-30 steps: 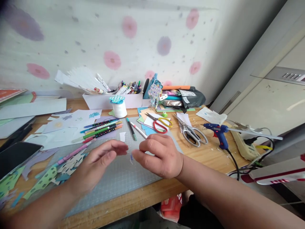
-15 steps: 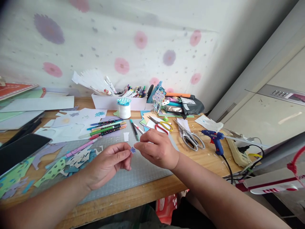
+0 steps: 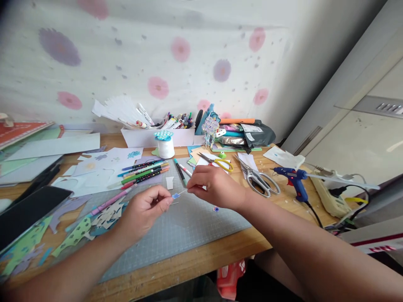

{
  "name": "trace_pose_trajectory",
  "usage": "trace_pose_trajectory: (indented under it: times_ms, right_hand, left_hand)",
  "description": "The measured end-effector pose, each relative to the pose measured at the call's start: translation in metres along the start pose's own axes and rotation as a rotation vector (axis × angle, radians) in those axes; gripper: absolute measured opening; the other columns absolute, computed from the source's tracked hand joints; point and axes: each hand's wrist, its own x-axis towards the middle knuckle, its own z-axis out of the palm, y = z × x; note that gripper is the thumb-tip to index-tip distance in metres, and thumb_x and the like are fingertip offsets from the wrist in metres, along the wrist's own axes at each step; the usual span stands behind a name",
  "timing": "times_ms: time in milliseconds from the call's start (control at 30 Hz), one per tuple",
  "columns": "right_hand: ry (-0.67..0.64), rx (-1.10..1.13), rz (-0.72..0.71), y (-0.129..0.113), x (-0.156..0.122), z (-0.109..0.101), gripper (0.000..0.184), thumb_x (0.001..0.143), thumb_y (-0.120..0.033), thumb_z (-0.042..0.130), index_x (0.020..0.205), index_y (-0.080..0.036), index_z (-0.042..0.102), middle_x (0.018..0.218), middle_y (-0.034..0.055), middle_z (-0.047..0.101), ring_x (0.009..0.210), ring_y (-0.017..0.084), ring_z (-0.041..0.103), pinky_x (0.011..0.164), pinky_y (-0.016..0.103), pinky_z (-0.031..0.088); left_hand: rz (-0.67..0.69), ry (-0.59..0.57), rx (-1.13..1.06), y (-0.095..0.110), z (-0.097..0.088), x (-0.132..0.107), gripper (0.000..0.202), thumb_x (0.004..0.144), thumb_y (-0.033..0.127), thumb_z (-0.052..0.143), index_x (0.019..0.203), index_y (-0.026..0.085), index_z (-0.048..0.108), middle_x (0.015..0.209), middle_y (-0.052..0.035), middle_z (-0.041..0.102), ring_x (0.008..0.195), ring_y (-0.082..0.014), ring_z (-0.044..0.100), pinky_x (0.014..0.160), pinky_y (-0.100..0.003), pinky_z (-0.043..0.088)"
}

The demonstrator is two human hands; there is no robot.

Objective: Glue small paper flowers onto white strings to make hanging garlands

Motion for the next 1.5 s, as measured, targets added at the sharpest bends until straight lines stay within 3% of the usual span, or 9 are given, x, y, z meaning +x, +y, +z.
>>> trace_pose_trajectory:
  times_ms: [300, 500, 633, 833, 1067, 1200, 1367, 1500]
  right_hand:
    - [0.128, 0.057, 0.096, -0.013, 0.000, 0.007, 0.005, 0.079, -0.010, 0.064, 0.075, -0.012, 0.067, 0.067, 0.0033, 0.060, 0.059, 0.010, 0.053, 0.054, 0.022, 0.044]
    - [0.179, 0.066, 0.095, -0.020, 0.003, 0.007, 0.007, 0.077, -0.007, 0.062, 0.073, -0.013, 0.064, 0.062, -0.0002, 0.058, 0.056, 0.008, 0.051, 0.056, 0.022, 0.044]
    - [0.198, 0.078, 0.114, -0.023, 0.003, 0.008, 0.008, 0.076, -0.007, 0.062, 0.073, -0.014, 0.064, 0.060, -0.0017, 0.057, 0.055, 0.008, 0.052, 0.055, 0.022, 0.043]
    - [0.227, 0.103, 0.150, -0.027, 0.002, 0.011, 0.008, 0.076, -0.006, 0.062, 0.072, -0.012, 0.064, 0.060, -0.0010, 0.057, 0.055, 0.007, 0.053, 0.055, 0.021, 0.044]
    - [0.152, 0.148, 0.082, -0.032, -0.004, 0.017, 0.005, 0.078, -0.008, 0.063, 0.075, -0.010, 0.065, 0.066, 0.0035, 0.061, 0.057, 0.009, 0.054, 0.054, 0.021, 0.044]
    - [0.126, 0.158, 0.026, -0.039, -0.004, 0.022, 0.008, 0.079, -0.006, 0.061, 0.073, -0.010, 0.065, 0.065, 0.0038, 0.060, 0.060, 0.010, 0.054, 0.054, 0.022, 0.043]
    - [0.098, 0.157, 0.010, -0.044, -0.005, 0.018, 0.009, 0.078, -0.004, 0.060, 0.073, -0.010, 0.065, 0.063, 0.0038, 0.060, 0.059, 0.010, 0.054, 0.054, 0.022, 0.043]
    - [0.066, 0.125, 0.074, -0.032, -0.012, 0.008, 0.007, 0.081, -0.009, 0.062, 0.077, -0.012, 0.066, 0.068, 0.0039, 0.063, 0.062, 0.011, 0.056, 0.057, 0.023, 0.045]
  left_hand:
    - [0.087, 0.019, 0.048, 0.006, -0.005, -0.001, 0.022, 0.087, 0.036, 0.049, 0.072, 0.019, 0.052, 0.060, 0.0053, 0.044, 0.056, -0.0107, 0.040, 0.053, -0.023, 0.034]
    - [0.067, 0.013, 0.052, 0.005, -0.005, 0.000, 0.023, 0.078, 0.039, 0.062, 0.071, 0.019, 0.052, 0.052, 0.0092, 0.035, 0.046, -0.0081, 0.031, 0.043, -0.021, 0.025]
    - [0.230, 0.144, 0.187, 0.002, -0.003, -0.001, 0.022, 0.075, 0.030, 0.069, 0.064, 0.018, 0.054, 0.051, 0.0101, 0.029, 0.046, -0.0070, 0.028, 0.044, -0.021, 0.025]
    - [0.408, 0.238, 0.351, -0.001, -0.003, -0.002, 0.020, 0.076, 0.020, 0.070, 0.063, 0.018, 0.055, 0.052, 0.0093, 0.035, 0.047, -0.0066, 0.032, 0.047, -0.020, 0.028]
    - [0.571, 0.358, 0.426, 0.001, -0.008, -0.005, 0.021, 0.080, 0.014, 0.065, 0.064, 0.018, 0.052, 0.055, 0.0078, 0.039, 0.048, -0.0070, 0.035, 0.048, -0.022, 0.030]
    - [0.732, 0.414, 0.499, 0.002, -0.011, -0.007, 0.020, 0.080, 0.011, 0.064, 0.066, 0.018, 0.051, 0.054, 0.0078, 0.038, 0.048, -0.0076, 0.035, 0.050, -0.024, 0.031]
    - [0.831, 0.410, 0.568, 0.002, -0.015, -0.008, 0.017, 0.080, 0.010, 0.063, 0.069, 0.018, 0.053, 0.055, 0.0065, 0.043, 0.048, -0.0085, 0.039, 0.051, -0.025, 0.033]
    - [0.805, 0.296, 0.612, 0.001, -0.015, -0.007, 0.015, 0.082, 0.016, 0.064, 0.069, 0.019, 0.056, 0.057, 0.0037, 0.051, 0.052, -0.0110, 0.046, 0.054, -0.026, 0.037]
